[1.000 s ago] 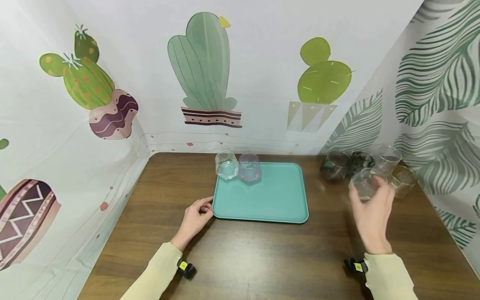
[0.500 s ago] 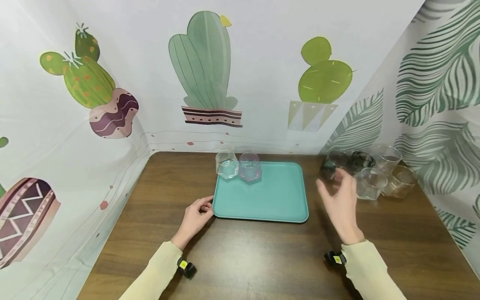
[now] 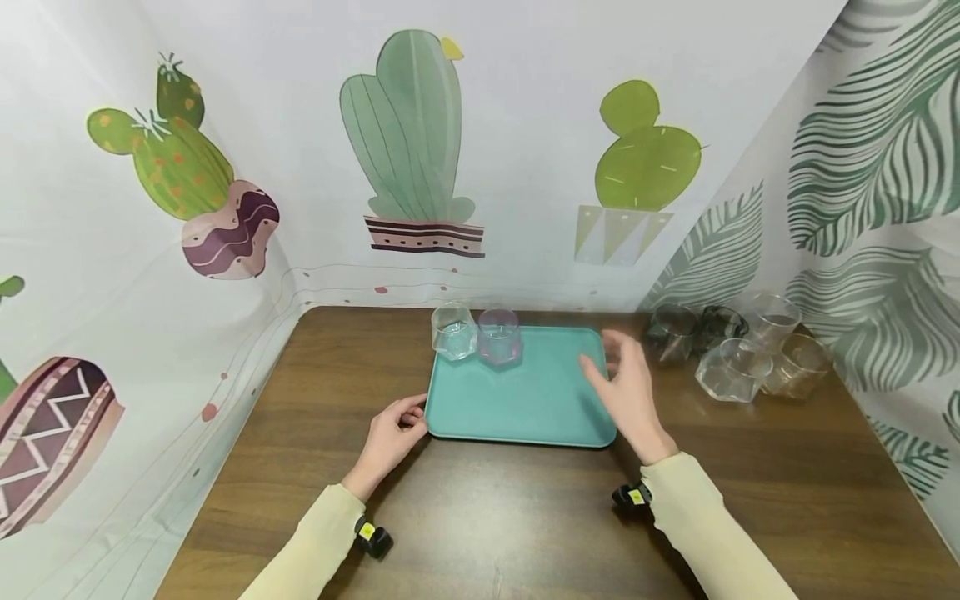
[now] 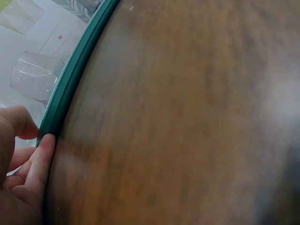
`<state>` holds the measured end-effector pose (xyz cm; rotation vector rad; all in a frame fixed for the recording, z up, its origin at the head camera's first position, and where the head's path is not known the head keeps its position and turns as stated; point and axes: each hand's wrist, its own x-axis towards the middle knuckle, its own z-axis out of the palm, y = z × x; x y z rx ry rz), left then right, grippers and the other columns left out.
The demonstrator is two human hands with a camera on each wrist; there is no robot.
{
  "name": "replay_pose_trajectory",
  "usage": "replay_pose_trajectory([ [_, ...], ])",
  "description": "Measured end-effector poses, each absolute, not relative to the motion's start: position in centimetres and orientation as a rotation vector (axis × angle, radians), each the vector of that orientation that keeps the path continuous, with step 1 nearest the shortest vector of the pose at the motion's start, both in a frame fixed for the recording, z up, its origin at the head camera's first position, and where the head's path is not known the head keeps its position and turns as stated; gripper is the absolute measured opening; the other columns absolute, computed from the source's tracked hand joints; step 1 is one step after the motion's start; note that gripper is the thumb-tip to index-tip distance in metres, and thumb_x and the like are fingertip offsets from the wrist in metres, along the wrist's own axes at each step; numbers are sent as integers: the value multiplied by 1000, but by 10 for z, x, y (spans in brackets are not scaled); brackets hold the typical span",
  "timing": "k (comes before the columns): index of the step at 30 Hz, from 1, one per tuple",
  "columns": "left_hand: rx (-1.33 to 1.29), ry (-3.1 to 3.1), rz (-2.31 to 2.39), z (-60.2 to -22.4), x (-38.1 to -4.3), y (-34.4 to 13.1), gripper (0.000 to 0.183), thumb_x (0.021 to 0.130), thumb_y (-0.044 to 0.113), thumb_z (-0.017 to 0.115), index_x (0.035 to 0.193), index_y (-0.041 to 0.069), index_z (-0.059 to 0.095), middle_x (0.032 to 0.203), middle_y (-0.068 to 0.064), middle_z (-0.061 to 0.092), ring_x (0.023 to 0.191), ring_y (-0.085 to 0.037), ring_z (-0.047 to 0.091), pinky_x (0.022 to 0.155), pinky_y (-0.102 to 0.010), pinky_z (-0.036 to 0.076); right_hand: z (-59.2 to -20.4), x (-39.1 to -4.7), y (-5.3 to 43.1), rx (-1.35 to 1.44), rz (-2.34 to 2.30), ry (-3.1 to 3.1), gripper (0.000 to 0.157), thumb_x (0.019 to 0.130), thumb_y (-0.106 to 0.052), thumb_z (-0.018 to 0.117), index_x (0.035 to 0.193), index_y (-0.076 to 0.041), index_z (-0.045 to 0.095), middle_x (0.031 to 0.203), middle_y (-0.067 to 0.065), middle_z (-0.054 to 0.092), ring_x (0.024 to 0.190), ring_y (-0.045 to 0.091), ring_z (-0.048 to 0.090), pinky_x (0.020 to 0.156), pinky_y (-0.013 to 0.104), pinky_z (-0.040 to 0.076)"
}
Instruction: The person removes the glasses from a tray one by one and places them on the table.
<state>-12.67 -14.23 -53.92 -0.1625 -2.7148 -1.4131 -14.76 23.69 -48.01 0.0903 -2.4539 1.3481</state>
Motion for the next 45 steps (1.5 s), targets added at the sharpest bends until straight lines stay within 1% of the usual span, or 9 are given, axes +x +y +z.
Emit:
replay_pose_trajectory([
  [3, -160, -2715, -1415, -539, -127, -142, 42, 85, 4, 67, 127, 4, 73, 94, -1, 68, 86, -14, 66, 79, -26, 56, -481, -155, 230, 108, 1397, -2495, 60, 101, -25, 69, 147, 3, 44, 137, 26, 50, 124, 44, 54, 96, 53, 51],
  [6, -163, -2711, -1417, -540, -127, -143, 42, 85, 4, 68, 127, 4, 73, 93, -1, 68, 85, -13, 66, 78, -25, 56, -482, -162, 223, 120, 1435, -2521, 60, 101, -27, 69, 147, 3, 45, 140, 26, 49, 126, 44, 53, 99, 57, 50],
  [15, -166, -2707, -1442, -540, -128, -143, 42, 86, 5, 68, 127, 4, 73, 94, -1, 68, 85, -13, 66, 77, -24, 56, -485, -182, 205, 215, 1507, -2567, 59, 100, -27, 71, 145, 3, 45, 142, 25, 48, 128, 42, 52, 102, 57, 49],
  [24, -159, -2707, -1441, -539, -128, -143, 41, 86, 4, 68, 127, 4, 73, 93, -1, 67, 85, -13, 66, 78, -24, 56, -489, -196, 187, 273, 1551, -2609, 65, 98, -29, 73, 147, 2, 44, 147, 25, 47, 131, 43, 51, 104, 57, 48],
  [31, -164, -2705, -1437, -540, -128, -142, 41, 86, 4, 68, 127, 4, 73, 94, -1, 67, 85, -13, 66, 77, -24, 56, -491, -208, 169, 311, 1541, -2648, 70, 96, -35, 75, 150, -3, 44, 146, 23, 48, 131, 41, 51, 103, 54, 49],
  [38, -161, -2706, -1453, -539, -128, -143, 41, 86, 5, 68, 127, 4, 73, 94, -1, 67, 86, -13, 67, 76, -23, 56, -493, -219, 151, 318, 1519, -2701, 78, 94, -32, 79, 154, -2, 39, 149, 23, 45, 136, 40, 48, 101, 53, 51],
  [45, -169, -2701, -1448, -540, -128, -143, 41, 86, 5, 68, 127, 3, 73, 94, -2, 67, 85, -13, 66, 76, -24, 56, -496, -224, 142, 301, 1526, -2699, 84, 94, -33, 78, 158, -2, 34, 154, 24, 40, 135, 39, 47, 100, 54, 51],
])
